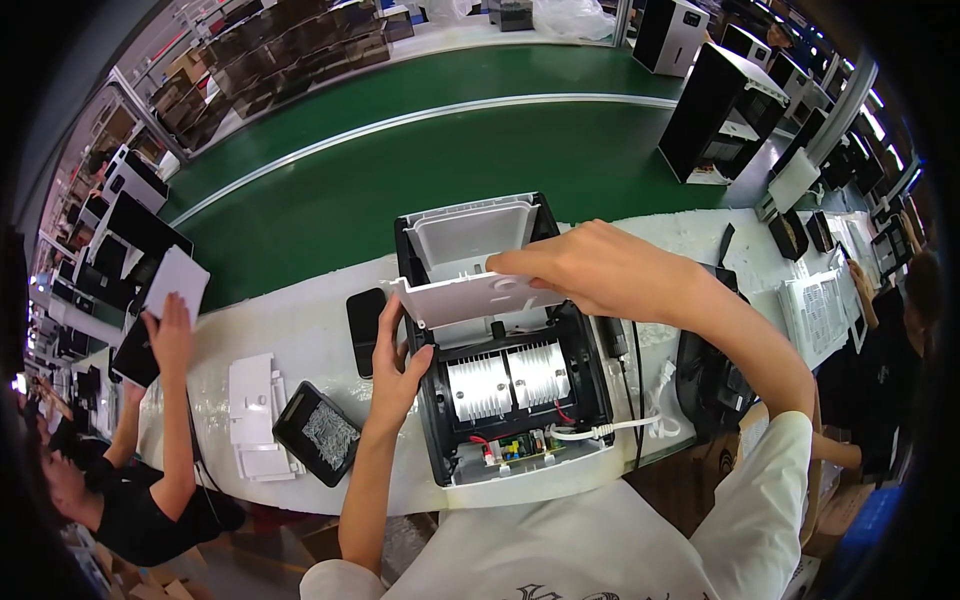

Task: Assembling internal printer components into a chassis and securing them with screws.

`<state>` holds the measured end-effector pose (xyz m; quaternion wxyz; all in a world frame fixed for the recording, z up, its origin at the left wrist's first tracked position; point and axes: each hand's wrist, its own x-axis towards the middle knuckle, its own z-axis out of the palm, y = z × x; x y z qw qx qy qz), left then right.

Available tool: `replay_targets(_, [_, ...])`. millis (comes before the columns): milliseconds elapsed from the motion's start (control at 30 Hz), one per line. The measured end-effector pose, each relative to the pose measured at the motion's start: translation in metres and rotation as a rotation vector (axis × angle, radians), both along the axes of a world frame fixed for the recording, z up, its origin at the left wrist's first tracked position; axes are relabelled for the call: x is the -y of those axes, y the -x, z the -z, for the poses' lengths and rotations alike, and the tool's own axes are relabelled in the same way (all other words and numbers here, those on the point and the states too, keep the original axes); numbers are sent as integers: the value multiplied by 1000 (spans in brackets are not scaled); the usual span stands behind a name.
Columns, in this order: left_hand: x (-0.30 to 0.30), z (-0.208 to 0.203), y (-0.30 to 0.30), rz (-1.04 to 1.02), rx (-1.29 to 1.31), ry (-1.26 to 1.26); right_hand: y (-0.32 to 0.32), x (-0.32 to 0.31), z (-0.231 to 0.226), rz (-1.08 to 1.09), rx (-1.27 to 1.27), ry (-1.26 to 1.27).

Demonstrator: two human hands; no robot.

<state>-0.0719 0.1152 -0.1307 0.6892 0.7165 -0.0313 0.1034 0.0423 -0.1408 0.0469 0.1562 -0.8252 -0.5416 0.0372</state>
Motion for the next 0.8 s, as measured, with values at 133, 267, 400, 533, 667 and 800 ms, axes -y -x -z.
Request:
replay_targets(133, [1, -3, 1, -3, -16, -5, 1, -4, -1, 18, 9, 60])
replay_targets(267, [0, -3, 3, -24, -35, 2, 4, -15, 0, -21, 0, 79])
replay_targets(400, [6, -5, 3, -10, 24, 86, -8, -13, 65, -89, -83, 106])
replay_targets(533, [9, -14, 13, -59, -38, 25, -10, -9, 97, -29, -181, 207])
replay_targets(667, [-28, -34, 57, -190, 18, -246, 4, 11, 84, 49, -230, -107])
replay_targets(800, [-81, -31, 115, -427, -161, -863, -5, 63, 89, 446, -282, -535])
